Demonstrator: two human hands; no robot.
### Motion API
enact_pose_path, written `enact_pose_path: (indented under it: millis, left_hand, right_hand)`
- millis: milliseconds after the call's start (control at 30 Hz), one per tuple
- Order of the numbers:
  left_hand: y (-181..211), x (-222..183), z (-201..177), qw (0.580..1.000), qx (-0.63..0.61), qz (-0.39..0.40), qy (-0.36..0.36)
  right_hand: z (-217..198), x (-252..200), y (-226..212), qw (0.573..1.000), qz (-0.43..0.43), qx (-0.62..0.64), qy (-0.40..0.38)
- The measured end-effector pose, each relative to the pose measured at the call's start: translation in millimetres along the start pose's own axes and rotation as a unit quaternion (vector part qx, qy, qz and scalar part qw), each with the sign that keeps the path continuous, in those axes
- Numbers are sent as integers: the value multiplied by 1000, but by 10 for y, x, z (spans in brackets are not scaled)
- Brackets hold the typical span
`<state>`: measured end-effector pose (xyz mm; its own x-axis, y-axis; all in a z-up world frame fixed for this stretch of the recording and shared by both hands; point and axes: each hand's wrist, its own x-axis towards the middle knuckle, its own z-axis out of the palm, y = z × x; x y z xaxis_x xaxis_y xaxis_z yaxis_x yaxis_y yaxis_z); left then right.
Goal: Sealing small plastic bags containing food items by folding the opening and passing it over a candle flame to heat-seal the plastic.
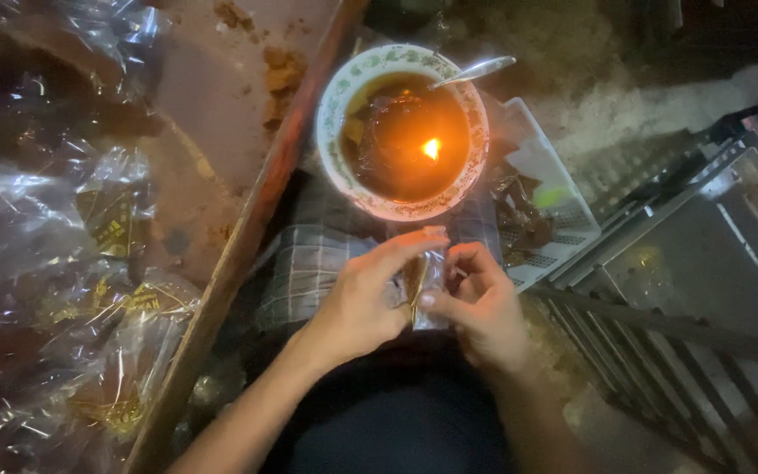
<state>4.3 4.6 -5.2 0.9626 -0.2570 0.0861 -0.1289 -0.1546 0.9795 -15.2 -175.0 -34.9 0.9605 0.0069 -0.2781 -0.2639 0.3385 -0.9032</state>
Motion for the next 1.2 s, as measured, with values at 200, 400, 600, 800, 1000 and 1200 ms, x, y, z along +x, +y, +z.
enact_pose_path:
  millis: [200,400,600,800,1000,1200]
  left_hand:
    - [-4,-9,-10,999,-1,30,-38]
    - [10,-65,91,989,59,133,-22]
    - [74,53,-376,977,91,193,-21]
    - [92,28,-1670,890,433,20,141]
    - [-629,-155,-2453,745,624,-166,169]
    - [-434,-24,-2330,745,583,-255,199]
  right_hand:
    - [36,-9,52,992,-45,-79,85]
    - [-124,-20,-158,979,-14,-203,-35]
    - [-615,193,-170,940,-124,-313,-55]
    - [-1052,109,-423,770,-241,-553,208]
    - [-1075,44,-364,794,-221,-511,246]
    - [-825,39,-408,803,-250,-511,176]
